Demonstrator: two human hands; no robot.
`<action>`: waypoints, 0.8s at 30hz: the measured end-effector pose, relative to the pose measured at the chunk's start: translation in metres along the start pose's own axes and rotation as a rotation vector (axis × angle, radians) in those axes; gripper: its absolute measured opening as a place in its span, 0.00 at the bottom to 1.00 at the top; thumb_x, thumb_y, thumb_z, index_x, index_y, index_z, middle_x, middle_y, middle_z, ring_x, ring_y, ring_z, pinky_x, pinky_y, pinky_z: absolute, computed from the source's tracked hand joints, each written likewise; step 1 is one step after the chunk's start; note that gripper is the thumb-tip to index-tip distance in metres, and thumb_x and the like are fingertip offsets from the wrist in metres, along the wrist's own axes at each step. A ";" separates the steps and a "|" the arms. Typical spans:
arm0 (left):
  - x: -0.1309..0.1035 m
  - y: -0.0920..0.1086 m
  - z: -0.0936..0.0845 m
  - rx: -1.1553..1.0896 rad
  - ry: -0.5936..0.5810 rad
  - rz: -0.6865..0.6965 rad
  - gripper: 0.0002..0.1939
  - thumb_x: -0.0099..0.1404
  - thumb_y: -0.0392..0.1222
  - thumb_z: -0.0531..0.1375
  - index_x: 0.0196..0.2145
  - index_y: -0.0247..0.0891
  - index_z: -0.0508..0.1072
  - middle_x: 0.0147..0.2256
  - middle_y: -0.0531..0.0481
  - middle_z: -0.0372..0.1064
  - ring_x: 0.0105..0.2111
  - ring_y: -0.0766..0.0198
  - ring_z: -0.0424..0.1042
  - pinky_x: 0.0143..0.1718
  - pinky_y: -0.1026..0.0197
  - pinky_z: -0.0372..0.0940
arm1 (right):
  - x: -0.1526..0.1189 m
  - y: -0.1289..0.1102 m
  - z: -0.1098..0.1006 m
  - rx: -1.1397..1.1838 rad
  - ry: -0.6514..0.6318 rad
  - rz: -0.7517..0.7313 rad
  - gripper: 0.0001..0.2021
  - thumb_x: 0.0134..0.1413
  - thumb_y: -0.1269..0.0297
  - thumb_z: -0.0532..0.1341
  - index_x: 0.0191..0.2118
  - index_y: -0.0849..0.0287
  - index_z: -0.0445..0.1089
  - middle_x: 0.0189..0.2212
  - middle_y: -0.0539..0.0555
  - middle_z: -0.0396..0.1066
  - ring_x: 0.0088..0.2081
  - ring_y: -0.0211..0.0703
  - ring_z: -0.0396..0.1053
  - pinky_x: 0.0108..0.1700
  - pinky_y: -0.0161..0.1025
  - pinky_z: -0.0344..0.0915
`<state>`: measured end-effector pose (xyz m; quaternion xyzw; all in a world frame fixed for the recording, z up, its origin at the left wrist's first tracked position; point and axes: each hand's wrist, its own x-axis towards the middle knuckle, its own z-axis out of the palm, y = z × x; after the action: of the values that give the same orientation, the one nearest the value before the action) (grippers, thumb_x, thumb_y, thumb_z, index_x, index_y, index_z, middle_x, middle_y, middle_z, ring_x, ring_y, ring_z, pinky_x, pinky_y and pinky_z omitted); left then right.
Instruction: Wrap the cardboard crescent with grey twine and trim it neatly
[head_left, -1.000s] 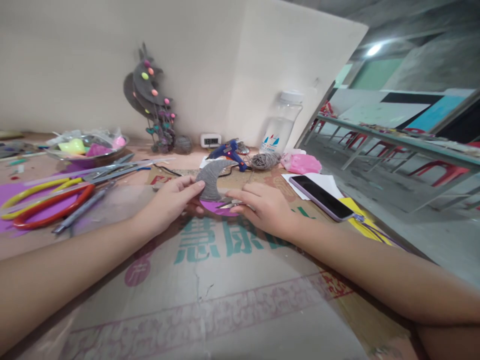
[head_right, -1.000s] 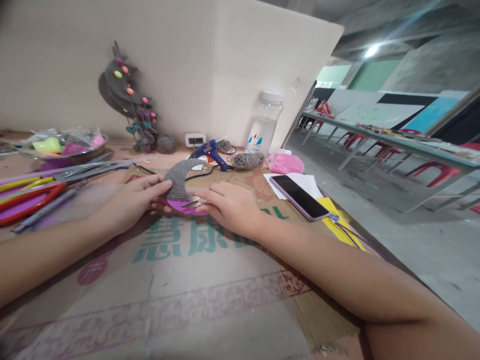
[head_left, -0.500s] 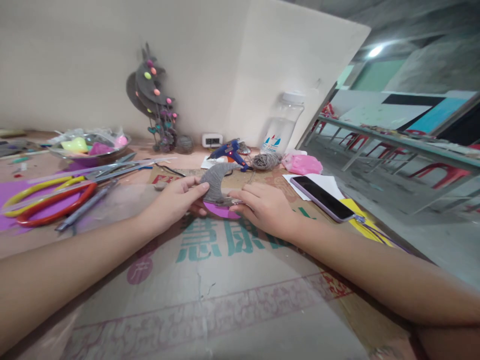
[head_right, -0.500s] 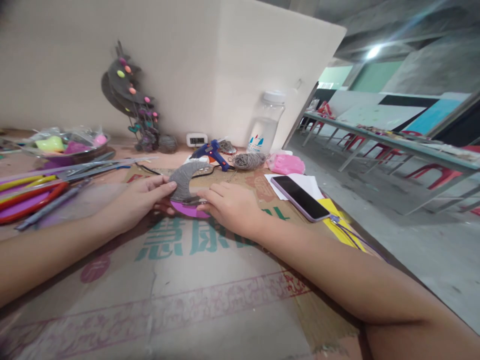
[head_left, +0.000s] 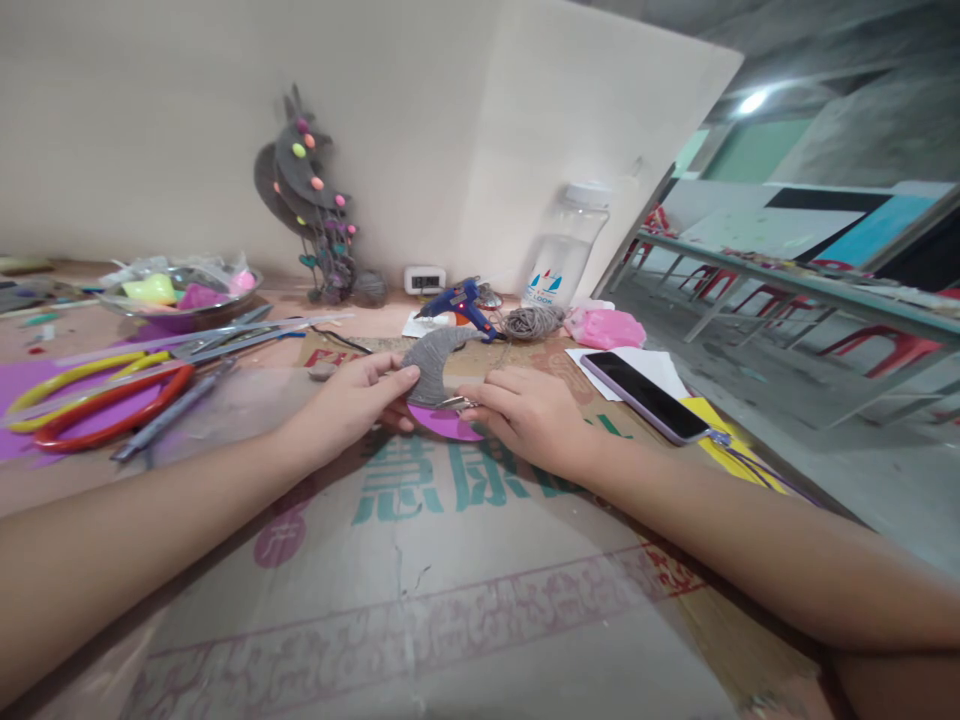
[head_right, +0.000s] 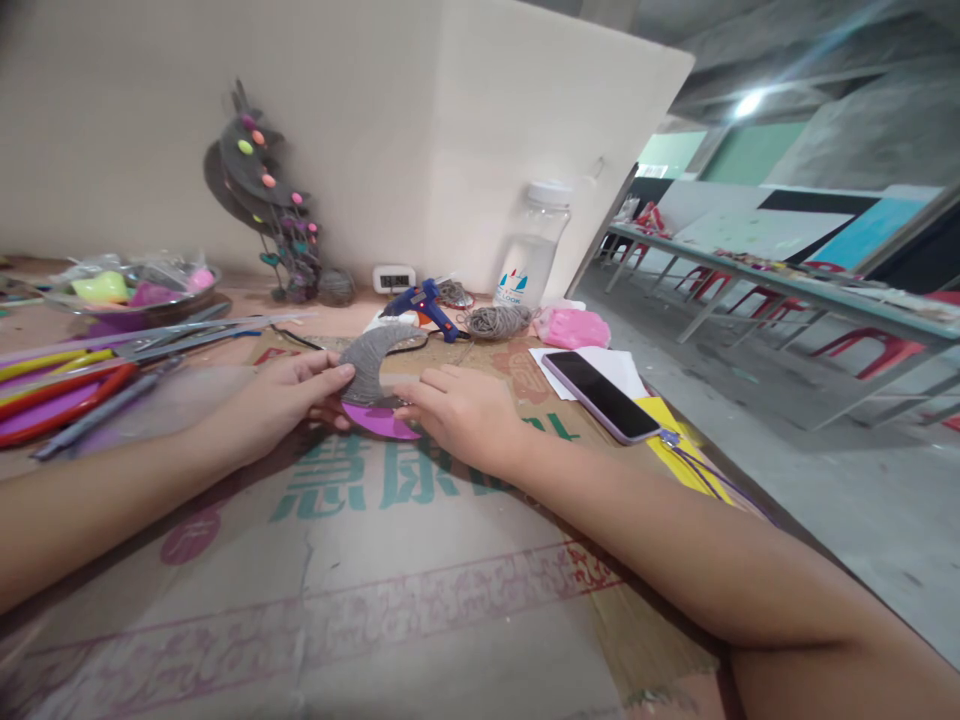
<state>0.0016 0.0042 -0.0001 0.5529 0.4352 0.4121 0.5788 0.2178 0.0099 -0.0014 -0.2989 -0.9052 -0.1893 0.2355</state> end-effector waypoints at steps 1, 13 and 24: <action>0.000 -0.001 0.000 -0.005 -0.004 0.006 0.10 0.59 0.46 0.59 0.35 0.36 0.68 0.26 0.55 0.71 0.20 0.72 0.69 0.25 0.69 0.68 | 0.000 0.000 0.000 0.038 0.011 0.027 0.15 0.60 0.56 0.53 0.44 0.58 0.71 0.29 0.52 0.70 0.31 0.38 0.65 0.33 0.35 0.57; 0.000 0.000 0.001 -0.061 0.012 -0.002 0.07 0.62 0.43 0.57 0.31 0.37 0.65 0.21 0.56 0.68 0.18 0.72 0.68 0.19 0.72 0.63 | -0.001 0.009 0.001 0.162 0.021 0.124 0.15 0.60 0.56 0.53 0.44 0.60 0.70 0.32 0.55 0.72 0.34 0.40 0.68 0.36 0.35 0.60; 0.001 -0.003 -0.001 -0.028 -0.004 0.020 0.09 0.61 0.45 0.58 0.33 0.36 0.66 0.26 0.55 0.70 0.20 0.73 0.69 0.22 0.71 0.66 | -0.001 0.009 0.002 0.084 0.013 0.053 0.16 0.60 0.55 0.52 0.42 0.60 0.71 0.28 0.53 0.70 0.30 0.39 0.65 0.32 0.34 0.56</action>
<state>0.0007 0.0057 -0.0034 0.5498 0.4228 0.4229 0.5832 0.2233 0.0169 -0.0014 -0.3112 -0.9027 -0.1468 0.2585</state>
